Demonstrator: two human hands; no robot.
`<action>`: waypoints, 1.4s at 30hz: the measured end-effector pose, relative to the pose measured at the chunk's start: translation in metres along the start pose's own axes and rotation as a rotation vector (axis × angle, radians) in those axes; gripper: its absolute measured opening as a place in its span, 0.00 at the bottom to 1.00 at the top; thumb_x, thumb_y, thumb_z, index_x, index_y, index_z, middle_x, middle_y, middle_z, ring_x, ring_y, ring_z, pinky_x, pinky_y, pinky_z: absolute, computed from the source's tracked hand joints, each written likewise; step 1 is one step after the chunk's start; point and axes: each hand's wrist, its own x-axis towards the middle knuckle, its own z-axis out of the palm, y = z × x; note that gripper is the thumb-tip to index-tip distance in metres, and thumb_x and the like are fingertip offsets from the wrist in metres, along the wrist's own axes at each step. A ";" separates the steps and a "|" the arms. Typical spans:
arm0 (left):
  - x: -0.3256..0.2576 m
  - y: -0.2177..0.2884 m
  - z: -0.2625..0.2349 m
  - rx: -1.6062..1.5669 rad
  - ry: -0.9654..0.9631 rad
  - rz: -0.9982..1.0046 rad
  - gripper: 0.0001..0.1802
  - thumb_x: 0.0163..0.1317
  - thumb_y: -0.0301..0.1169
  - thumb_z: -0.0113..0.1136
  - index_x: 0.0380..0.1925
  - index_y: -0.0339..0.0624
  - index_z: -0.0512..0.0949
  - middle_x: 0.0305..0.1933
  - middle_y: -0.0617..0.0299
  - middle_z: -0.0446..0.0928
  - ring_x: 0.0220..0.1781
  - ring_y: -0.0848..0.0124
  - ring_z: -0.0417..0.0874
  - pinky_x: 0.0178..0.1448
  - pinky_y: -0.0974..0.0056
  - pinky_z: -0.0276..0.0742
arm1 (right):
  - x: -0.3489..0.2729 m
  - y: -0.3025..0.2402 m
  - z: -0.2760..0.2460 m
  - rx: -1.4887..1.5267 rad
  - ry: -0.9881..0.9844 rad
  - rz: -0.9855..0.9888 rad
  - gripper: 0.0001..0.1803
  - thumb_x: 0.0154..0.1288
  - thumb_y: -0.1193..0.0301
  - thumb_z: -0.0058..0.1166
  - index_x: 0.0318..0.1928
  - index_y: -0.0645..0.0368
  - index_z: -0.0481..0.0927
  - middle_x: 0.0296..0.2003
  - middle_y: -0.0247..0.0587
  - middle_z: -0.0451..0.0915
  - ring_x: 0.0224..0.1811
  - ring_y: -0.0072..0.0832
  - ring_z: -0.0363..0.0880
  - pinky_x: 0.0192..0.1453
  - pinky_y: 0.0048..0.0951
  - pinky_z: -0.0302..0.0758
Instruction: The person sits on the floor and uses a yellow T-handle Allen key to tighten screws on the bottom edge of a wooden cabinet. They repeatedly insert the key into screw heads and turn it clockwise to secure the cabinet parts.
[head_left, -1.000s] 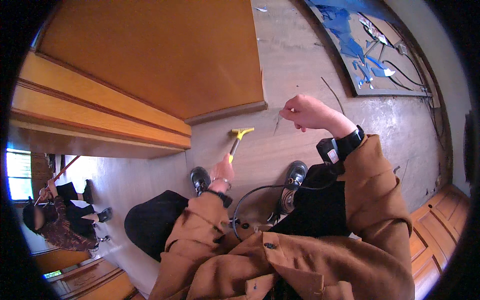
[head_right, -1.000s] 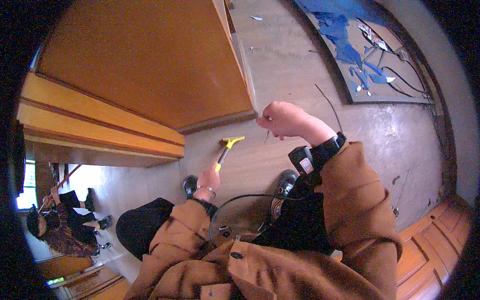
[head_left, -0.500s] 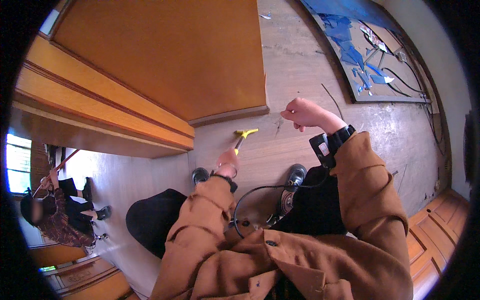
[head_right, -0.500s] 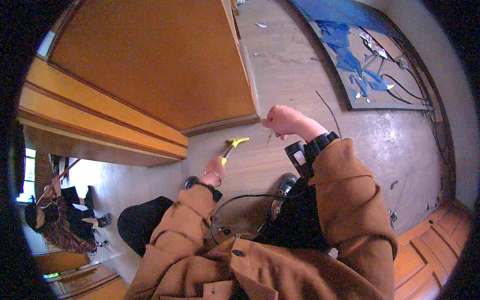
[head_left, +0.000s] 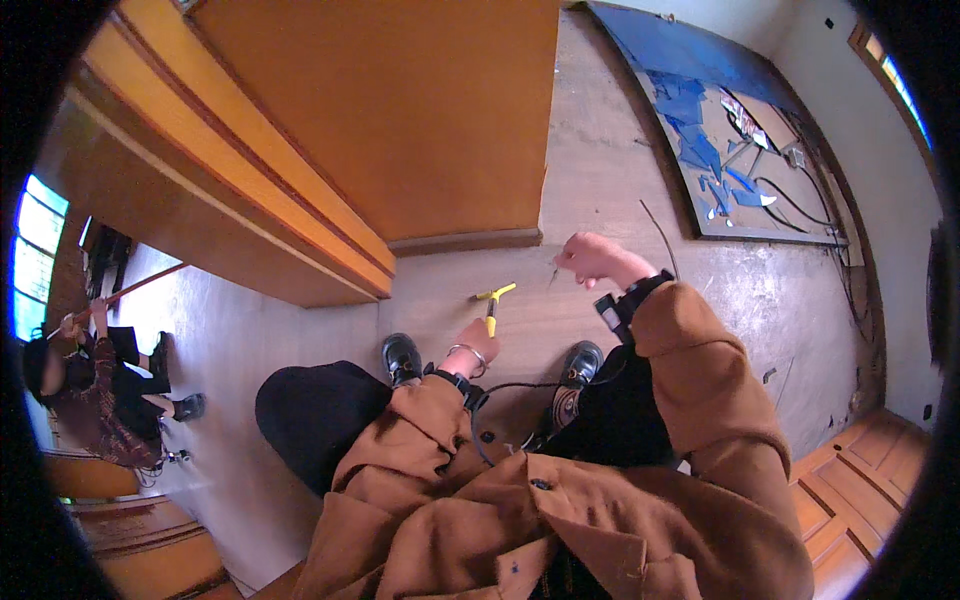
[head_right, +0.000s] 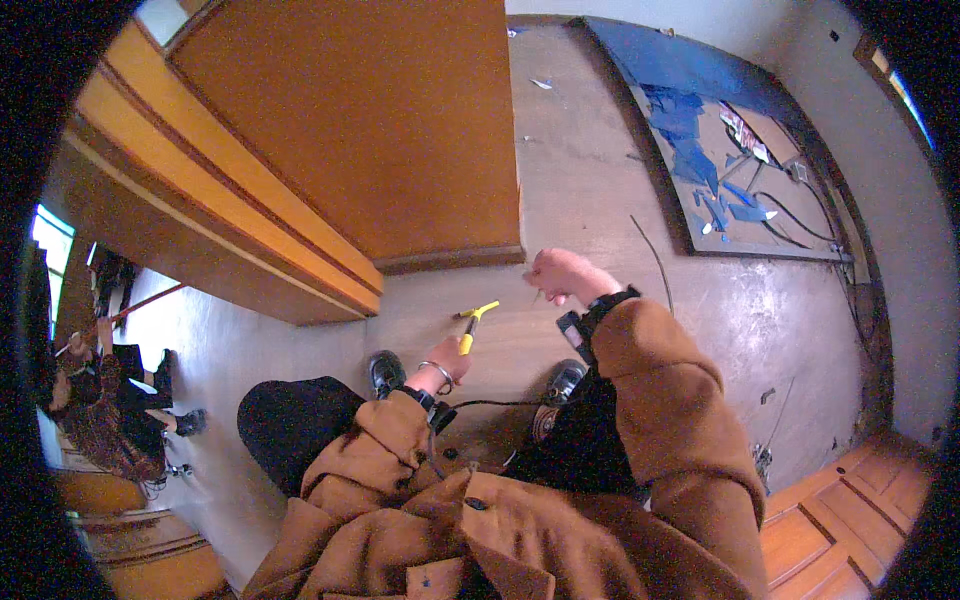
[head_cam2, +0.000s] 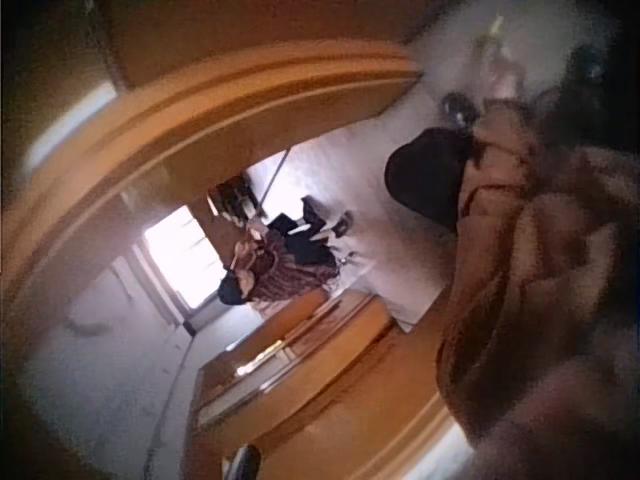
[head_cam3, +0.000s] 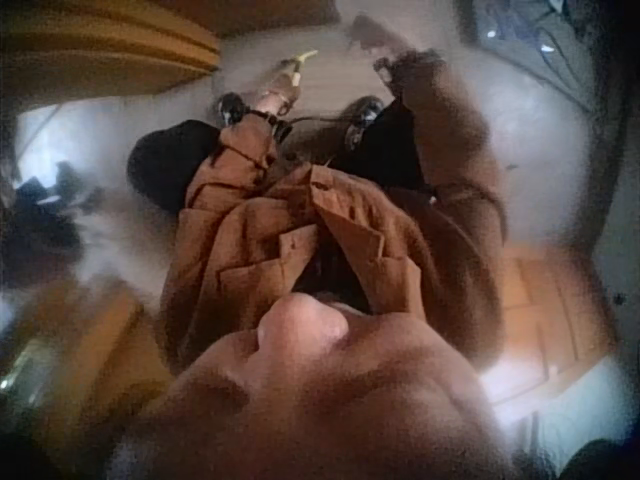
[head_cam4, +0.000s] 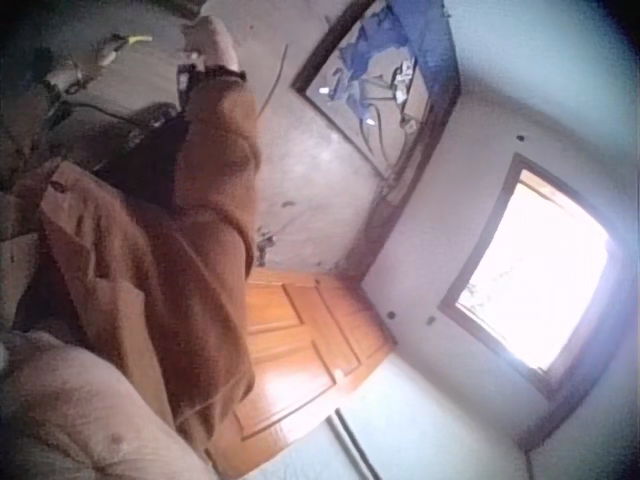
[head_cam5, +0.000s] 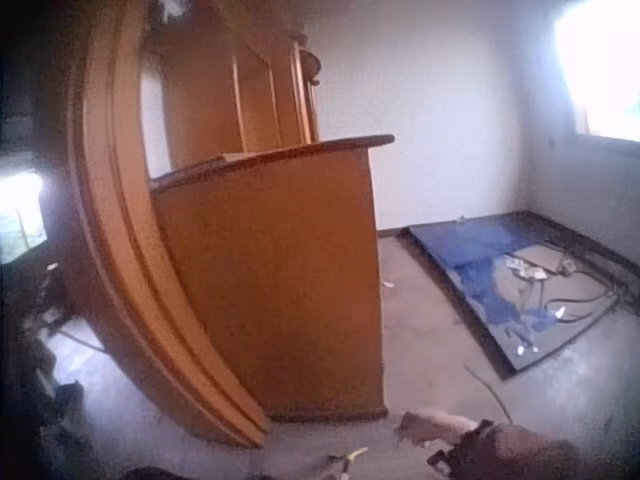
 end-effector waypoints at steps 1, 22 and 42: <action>-0.005 0.006 -0.002 0.028 -0.025 -0.014 0.19 0.58 0.33 0.52 0.46 0.31 0.71 0.43 0.41 0.79 0.41 0.50 0.83 0.44 0.52 0.78 | 0.002 -0.005 0.013 -0.015 -0.012 0.017 0.22 0.66 0.58 0.46 0.28 0.65 0.79 0.17 0.40 0.78 0.17 0.28 0.78 0.26 0.33 0.76; -0.071 0.041 -0.156 -0.058 0.196 0.333 0.24 0.61 0.30 0.53 0.58 0.34 0.68 0.32 0.56 0.82 0.17 0.71 0.80 0.21 0.65 0.75 | 0.034 0.001 0.199 0.548 0.052 0.216 0.08 0.55 0.72 0.52 0.32 0.64 0.80 0.25 0.51 0.80 0.28 0.42 0.83 0.32 0.37 0.79; -0.125 0.048 -0.272 -0.015 0.155 0.351 0.21 0.65 0.35 0.51 0.53 0.30 0.72 0.29 0.56 0.81 0.18 0.74 0.77 0.24 0.69 0.76 | -0.022 0.004 0.203 -0.010 0.196 0.053 0.18 0.62 0.62 0.44 0.49 0.53 0.77 0.43 0.52 0.80 0.48 0.49 0.78 0.51 0.46 0.75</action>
